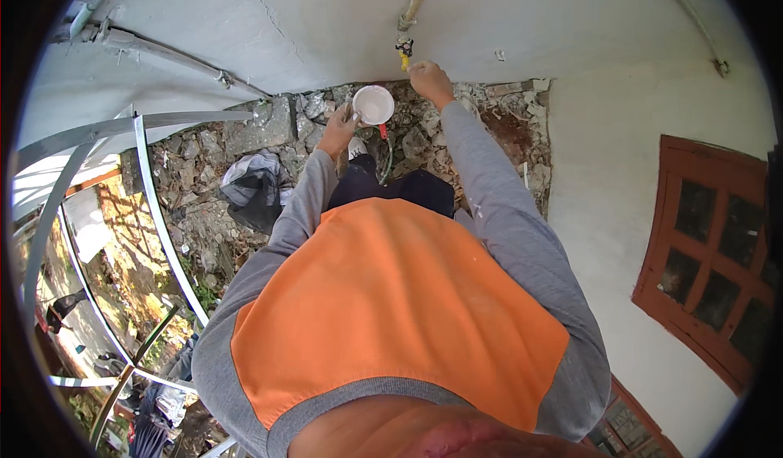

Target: Preparing putty or plaster in a small cup using a putty knife and water.

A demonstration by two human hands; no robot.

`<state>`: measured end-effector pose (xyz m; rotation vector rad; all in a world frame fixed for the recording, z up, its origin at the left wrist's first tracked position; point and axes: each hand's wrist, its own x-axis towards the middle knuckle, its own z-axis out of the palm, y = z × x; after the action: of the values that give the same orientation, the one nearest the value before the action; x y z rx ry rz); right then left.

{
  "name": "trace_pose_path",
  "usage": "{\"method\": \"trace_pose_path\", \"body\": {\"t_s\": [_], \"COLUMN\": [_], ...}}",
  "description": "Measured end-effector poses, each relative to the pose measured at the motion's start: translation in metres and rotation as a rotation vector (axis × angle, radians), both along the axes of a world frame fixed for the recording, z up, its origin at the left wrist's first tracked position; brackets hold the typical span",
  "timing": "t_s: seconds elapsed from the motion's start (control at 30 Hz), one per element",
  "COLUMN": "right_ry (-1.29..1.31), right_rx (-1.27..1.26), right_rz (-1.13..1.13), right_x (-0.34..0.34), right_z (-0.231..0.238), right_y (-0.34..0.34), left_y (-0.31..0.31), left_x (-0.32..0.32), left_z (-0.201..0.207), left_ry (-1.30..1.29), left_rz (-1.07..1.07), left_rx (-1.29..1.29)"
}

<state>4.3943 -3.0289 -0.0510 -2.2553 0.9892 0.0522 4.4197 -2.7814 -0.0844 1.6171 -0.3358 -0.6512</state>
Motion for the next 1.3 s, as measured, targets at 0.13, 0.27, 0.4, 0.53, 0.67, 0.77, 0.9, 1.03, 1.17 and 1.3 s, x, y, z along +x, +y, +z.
{"method": "trace_pose_path", "body": {"t_s": [0.13,0.27,0.4,0.53,0.67,0.77,0.9,1.03,1.17,1.3], "right_ry": [0.156,0.016,0.025,0.177,0.290,0.170,0.012,0.009,0.079,0.042], "right_rx": [0.130,0.446,0.416,0.249,-0.189,-0.334,-0.570,-0.675,-0.655,-0.718], "right_rz": [-0.096,-0.196,-0.230,-0.182,-0.106,0.049,0.416,0.730,0.828,0.796], "right_x": [0.044,0.059,0.068,0.079,0.083,0.076,0.067,0.064,0.068,0.073], "right_z": [-0.019,-0.025,-0.014,0.001,0.000,-0.007,-0.007,0.003,0.001,-0.009], "right_y": [0.001,-0.006,-0.009,-0.010,-0.006,-0.009,-0.031,-0.053,-0.051,-0.042], "left_y": [-0.010,-0.034,-0.062,-0.096,-0.113,-0.114,-0.111,-0.114,-0.117,-0.120], "left_x": [0.022,0.037,0.044,0.047,0.043,0.040,0.047,0.053,0.054,0.055], "left_z": [-0.034,-0.085,-0.139,-0.188,-0.194,-0.177,-0.164,-0.169,-0.167,-0.152], "left_ry": [0.033,0.234,0.183,0.120,0.179,0.098,0.157,0.167,0.094,0.206], "left_rz": [-0.143,-0.166,-0.054,-0.009,0.065,0.155,0.067,-0.015,-0.050,-0.043], "left_rx": [0.019,0.010,-0.010,0.109,0.036,0.079,0.000,0.042,0.129,-0.043]}}
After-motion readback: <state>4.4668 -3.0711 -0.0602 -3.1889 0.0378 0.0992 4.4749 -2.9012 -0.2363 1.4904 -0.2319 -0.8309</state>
